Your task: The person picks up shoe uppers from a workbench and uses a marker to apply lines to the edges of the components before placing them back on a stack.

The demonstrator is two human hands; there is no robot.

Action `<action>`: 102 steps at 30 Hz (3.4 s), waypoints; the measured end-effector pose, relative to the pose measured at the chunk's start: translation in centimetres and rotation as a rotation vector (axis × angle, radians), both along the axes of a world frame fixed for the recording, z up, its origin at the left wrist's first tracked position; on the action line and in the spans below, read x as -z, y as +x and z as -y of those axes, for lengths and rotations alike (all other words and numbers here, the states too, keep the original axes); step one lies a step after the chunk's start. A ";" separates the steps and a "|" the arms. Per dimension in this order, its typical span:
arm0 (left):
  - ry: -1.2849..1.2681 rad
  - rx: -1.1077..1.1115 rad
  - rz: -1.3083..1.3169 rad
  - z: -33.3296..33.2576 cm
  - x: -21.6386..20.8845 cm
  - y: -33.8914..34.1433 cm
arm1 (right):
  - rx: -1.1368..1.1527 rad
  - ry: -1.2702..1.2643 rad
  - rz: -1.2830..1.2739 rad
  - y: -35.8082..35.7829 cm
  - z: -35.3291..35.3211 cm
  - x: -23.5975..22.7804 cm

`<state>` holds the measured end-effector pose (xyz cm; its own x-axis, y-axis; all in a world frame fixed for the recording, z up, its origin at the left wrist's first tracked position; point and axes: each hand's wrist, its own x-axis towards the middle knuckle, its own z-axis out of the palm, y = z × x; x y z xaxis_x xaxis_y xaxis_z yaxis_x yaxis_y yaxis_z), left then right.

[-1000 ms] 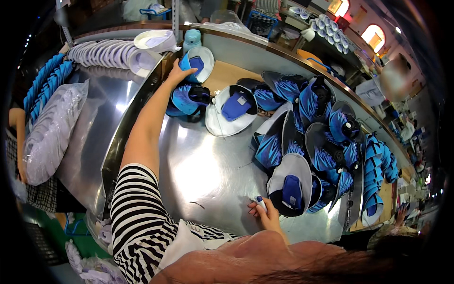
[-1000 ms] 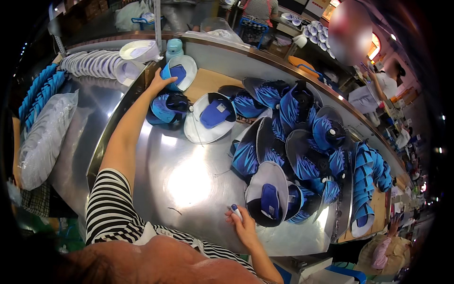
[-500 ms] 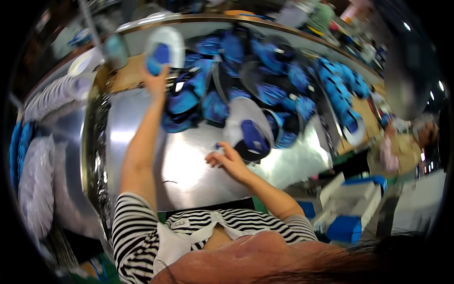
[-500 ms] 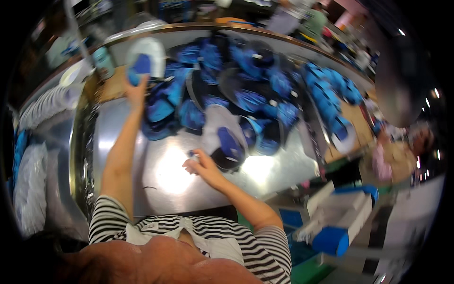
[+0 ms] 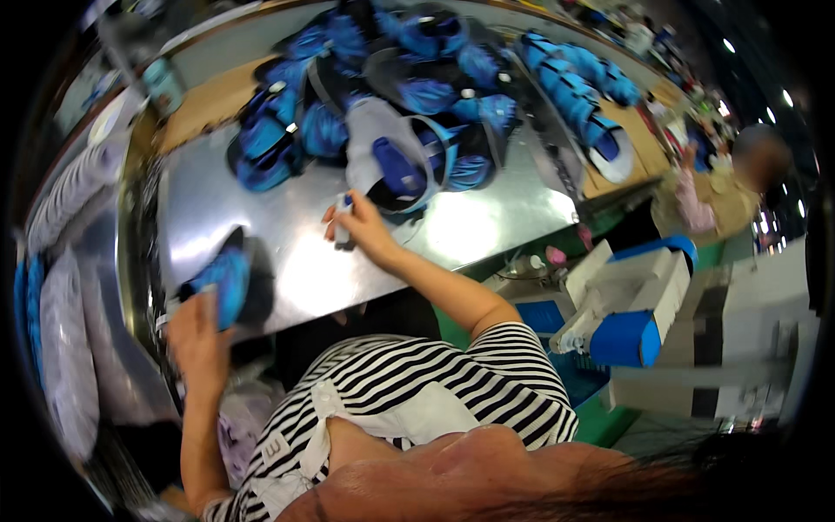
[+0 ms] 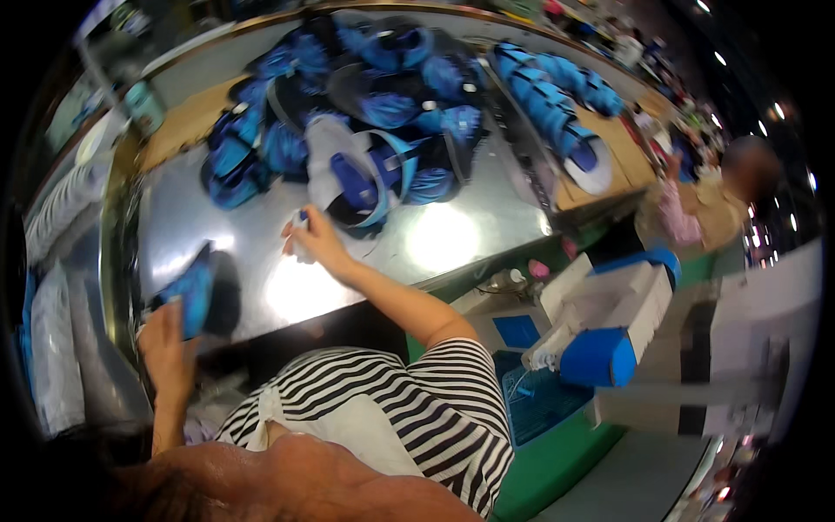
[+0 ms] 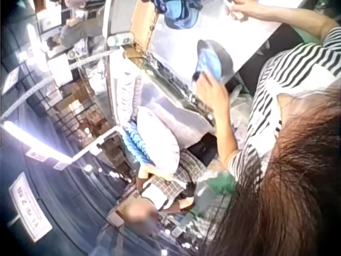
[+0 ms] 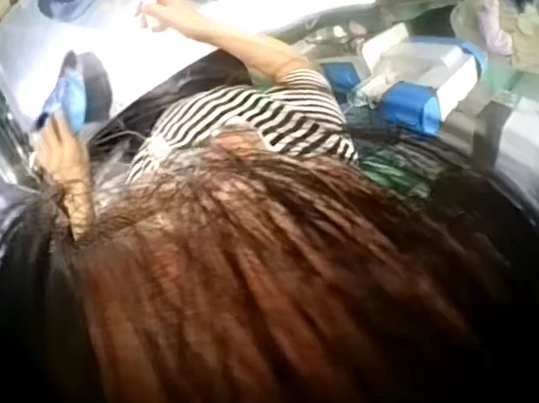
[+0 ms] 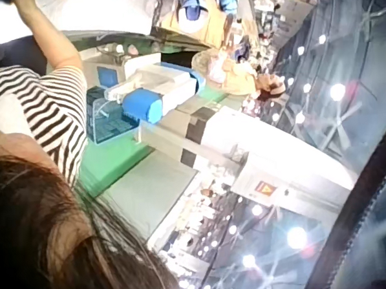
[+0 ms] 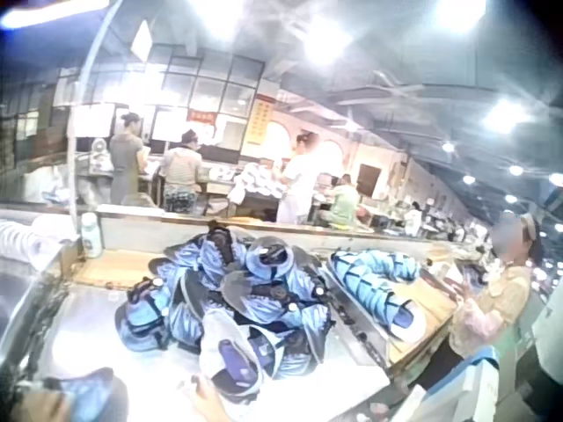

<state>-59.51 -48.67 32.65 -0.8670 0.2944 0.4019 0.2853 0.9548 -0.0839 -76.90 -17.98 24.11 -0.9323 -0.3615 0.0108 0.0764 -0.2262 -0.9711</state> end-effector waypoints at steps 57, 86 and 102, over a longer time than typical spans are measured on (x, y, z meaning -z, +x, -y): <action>2.004 0.268 0.921 -9.0 -2.8 -5.8 | -0.217 0.187 -0.185 7.1 -0.7 -7.6; 1.991 0.343 1.226 -9.1 0.3 -6.5 | -0.138 0.266 -0.417 5.0 3.3 -7.4; 1.977 0.248 1.181 -8.8 -0.3 -6.1 | -0.105 0.223 -0.363 5.1 2.7 -6.6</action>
<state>-65.63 -39.91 32.93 -0.8763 0.4149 -0.2448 -0.4222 -0.4169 0.8049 -71.79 -20.73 30.76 -0.8403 -0.4850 0.2422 -0.2675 -0.0176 -0.9634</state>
